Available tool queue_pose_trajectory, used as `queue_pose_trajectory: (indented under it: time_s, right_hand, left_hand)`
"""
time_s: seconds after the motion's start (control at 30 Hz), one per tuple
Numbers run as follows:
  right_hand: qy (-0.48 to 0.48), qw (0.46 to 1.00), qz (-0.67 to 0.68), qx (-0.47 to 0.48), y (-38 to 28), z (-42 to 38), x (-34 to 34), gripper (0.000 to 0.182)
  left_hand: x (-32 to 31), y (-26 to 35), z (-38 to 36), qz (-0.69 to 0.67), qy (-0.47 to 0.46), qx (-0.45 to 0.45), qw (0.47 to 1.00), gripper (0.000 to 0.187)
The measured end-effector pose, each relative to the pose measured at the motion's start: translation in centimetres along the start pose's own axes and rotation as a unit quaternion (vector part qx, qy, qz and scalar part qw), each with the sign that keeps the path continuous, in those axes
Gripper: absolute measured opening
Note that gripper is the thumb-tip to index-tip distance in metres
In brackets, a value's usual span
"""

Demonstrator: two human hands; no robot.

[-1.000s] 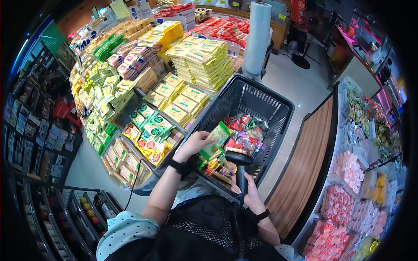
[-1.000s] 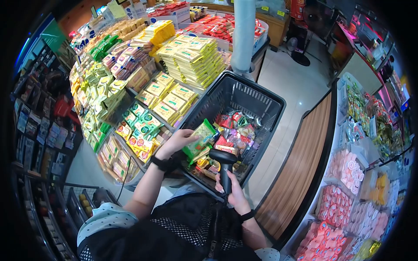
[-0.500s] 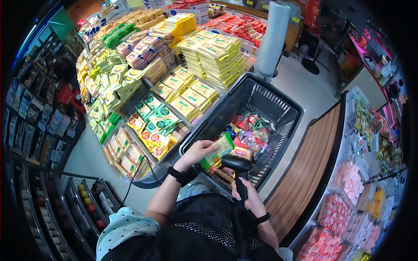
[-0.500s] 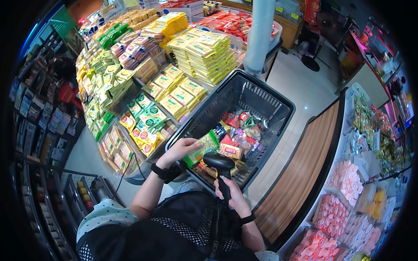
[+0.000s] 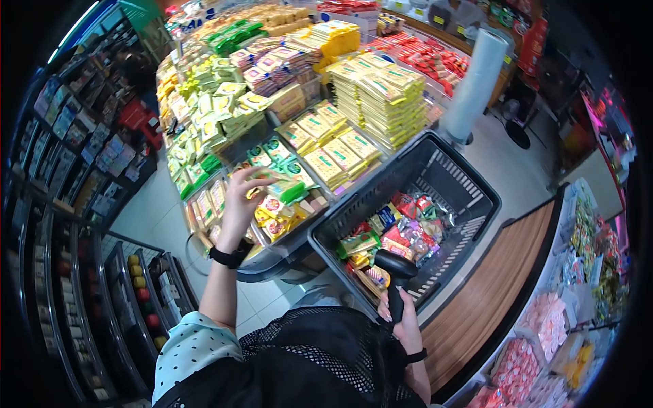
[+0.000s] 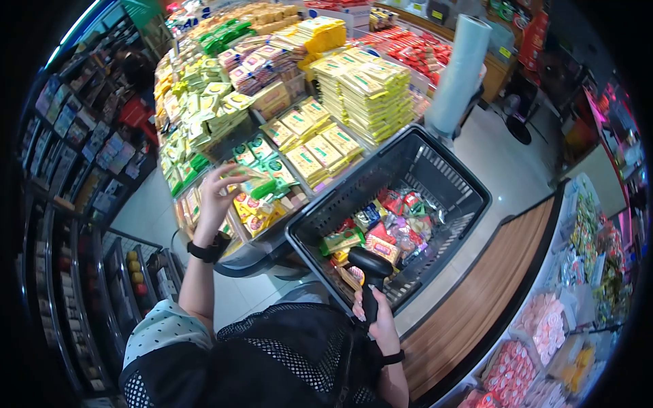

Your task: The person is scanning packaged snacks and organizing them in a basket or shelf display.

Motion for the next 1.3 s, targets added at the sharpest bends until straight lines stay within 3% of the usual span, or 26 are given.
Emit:
queue_pose_trajectory:
  time_s: [0.13,0.23,0.3,0.47,0.57,0.63,0.67,0.7,0.77,0.83,1.0,1.07,1.17,1.3]
  right_hand:
    - [-0.005,1.0,0.002,-0.001,0.4,0.5,0.9,0.03]
    - [0.003,1.0,-0.024,0.007,0.2,0.5,0.4,0.039]
    - [0.008,1.0,-0.014,0.005,0.3,0.5,0.5,0.039]
    - [0.04,0.999,-0.013,0.02,-0.1,0.4,0.2,0.038]
    - [0.055,0.998,-0.006,0.025,-0.3,0.3,-0.1,0.038]
    - [0.072,0.997,0.005,0.031,-0.4,0.4,0.2,0.038]
    - [0.074,0.997,0.005,0.031,-0.4,0.4,0.3,0.038]
    - [0.079,0.996,0.002,0.036,-0.5,0.4,0.5,0.038]
    - [0.092,0.995,-0.005,0.045,-0.6,0.4,0.8,0.038]
    - [0.101,0.994,0.0,0.047,-0.6,0.4,0.9,0.038]
    - [0.123,0.99,0.02,0.062,-0.7,0.4,1.7,0.038]
    - [0.125,0.989,0.056,0.059,-0.7,0.5,1.9,0.038]
    - [0.127,0.988,0.067,0.061,-0.7,0.6,2.4,0.035]
    - [0.149,0.984,0.074,0.062,-0.7,0.7,2.1,0.034]
  left_hand:
    - [7.4,-4.3,-0.9,0.257,0.092,0.032,0.962,0.025]
    - [10.2,-9.0,-2.0,0.25,0.099,0.084,0.96,0.022]
    - [11.4,-13.8,-3.2,0.201,0.098,0.233,0.947,0.021]
    - [10.2,-23.5,-5.0,0.117,0.108,0.181,0.97,0.022]
    - [9.5,-28.0,-6.0,-0.008,0.16,0.296,0.942,0.034]
    - [7.8,-33.3,-6.7,-0.088,0.17,0.318,0.929,0.035]
    - [6.9,-35.5,-7.1,-0.167,0.18,0.335,0.909,0.035]
    - [6.6,-33.9,-7.0,-0.192,0.2,0.416,0.866,0.036]
    - [5.5,-37.8,-7.2,-0.179,0.194,0.389,0.883,0.037]
    - [5.1,-37.6,-6.0,-0.188,0.201,0.355,0.894,0.039]
    - [4.3,-39.9,-5.3,-0.192,0.159,0.411,0.877,0.04]
    - [3.9,-40.3,-4.3,-0.194,0.116,0.373,0.9,0.042]
    - [4.5,-40.6,-3.2,-0.174,0.132,0.304,0.927,0.043]
    - [4.8,-41.5,-3.4,-0.098,0.112,0.339,0.929,0.046]
Point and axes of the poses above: each hand's wrist, its own z-axis towards the middle knuckle, its own x-axis out of the back of the hand, y = z × x, the point moved 9 cm from there along z, towards the middle knuckle, and after that the axes turned 1 degree about z, right-handed, at the moved point
